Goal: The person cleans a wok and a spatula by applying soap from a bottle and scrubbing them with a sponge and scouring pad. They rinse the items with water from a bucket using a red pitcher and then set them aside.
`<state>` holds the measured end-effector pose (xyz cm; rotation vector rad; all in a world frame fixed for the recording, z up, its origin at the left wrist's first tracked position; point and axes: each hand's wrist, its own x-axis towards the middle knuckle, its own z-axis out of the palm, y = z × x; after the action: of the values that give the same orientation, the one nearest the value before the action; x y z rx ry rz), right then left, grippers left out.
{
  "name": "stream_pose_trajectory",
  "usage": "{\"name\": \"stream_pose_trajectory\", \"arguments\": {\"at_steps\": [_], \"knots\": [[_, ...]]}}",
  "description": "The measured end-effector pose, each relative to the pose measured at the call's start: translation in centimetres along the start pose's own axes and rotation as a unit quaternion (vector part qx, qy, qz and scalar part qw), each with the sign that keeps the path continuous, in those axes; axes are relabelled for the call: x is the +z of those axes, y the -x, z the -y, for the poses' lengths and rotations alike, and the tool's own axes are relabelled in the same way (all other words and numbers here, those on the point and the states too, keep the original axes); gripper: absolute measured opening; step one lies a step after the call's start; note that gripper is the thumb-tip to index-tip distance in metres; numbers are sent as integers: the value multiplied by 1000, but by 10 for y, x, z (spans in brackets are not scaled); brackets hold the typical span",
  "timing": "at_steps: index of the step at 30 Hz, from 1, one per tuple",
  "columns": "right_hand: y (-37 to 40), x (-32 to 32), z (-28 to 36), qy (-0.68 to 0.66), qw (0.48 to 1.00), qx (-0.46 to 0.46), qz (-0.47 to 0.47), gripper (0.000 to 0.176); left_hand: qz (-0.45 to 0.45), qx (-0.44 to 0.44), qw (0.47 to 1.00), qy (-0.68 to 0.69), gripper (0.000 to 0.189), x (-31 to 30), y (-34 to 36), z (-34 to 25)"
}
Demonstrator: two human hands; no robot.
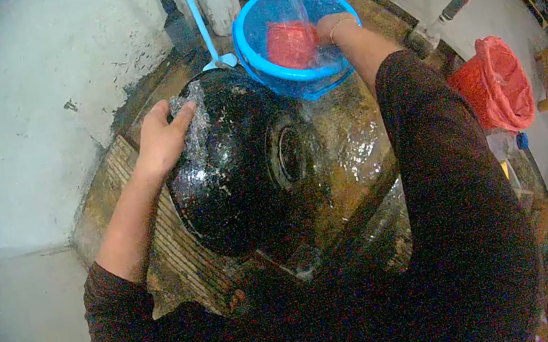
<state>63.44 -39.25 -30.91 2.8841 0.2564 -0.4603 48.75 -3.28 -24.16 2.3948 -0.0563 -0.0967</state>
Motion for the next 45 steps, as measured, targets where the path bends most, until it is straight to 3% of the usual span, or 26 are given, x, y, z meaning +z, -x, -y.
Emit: {"name": "stream_pose_trajectory", "arguments": {"at_steps": [1,3,4,6,9,10,13,19,20,23,24,27,28,31,32,35,38,41,45], "knots": [[13,-17,13,-14,994,-102,22,28,-8,6,1000,5,47,3,-1,2],[9,-10,13,-81,983,-158,51,29,-30,15,999,-2,46,6,0,1],[-17,19,5,-133,983,-112,58,29,-43,20,999,-4,46,7,1,-3],[-15,33,9,-201,971,-100,-80,31,11,0,1000,-20,47,-2,2,-20],[-12,42,29,-239,960,-86,-115,35,39,3,999,6,51,0,0,-22],[34,5,48,-281,956,-23,-85,38,39,9,999,22,52,3,-3,-20],[55,4,52,-389,917,33,-85,43,47,-9,998,29,54,7,-11,-19],[107,-20,100,-495,837,7,-235,37,113,15,993,-17,59,14,-52,-16],[87,2,103,-490,822,27,-287,38,122,16,992,-32,60,12,-54,-23],[104,-12,125,-548,781,40,-295,42,126,28,990,-56,56,18,-66,-26],[101,-13,130,-492,798,34,-346,44,130,23,990,-49,51,19,-67,-29],[109,-22,147,-555,773,29,-306,44,159,11,986,-48,42,21,-70,-35],[122,-34,151,-483,815,52,-317,44,165,15,985,-37,41,23,-74,-33],[121,-31,160,-514,775,26,-368,44,175,36,983,39,39,26,-77,-30],[120,-31,160,-475,801,37,-363,42,175,45,981,72,38,26,-77,-30],[125,-35,164,-474,800,38,-367,40,124,91,982,110,34,32,-85,-23],[131,-40,163,-425,818,57,-383,38,191,-40,969,154,32,20,-67,-38],[137,-41,158,-412,820,54,-393,37,180,-56,963,194,29,24,-75,-34],[147,-42,149,-359,845,73,-390,36,244,-111,926,266,24,21,-63,-50]]}}
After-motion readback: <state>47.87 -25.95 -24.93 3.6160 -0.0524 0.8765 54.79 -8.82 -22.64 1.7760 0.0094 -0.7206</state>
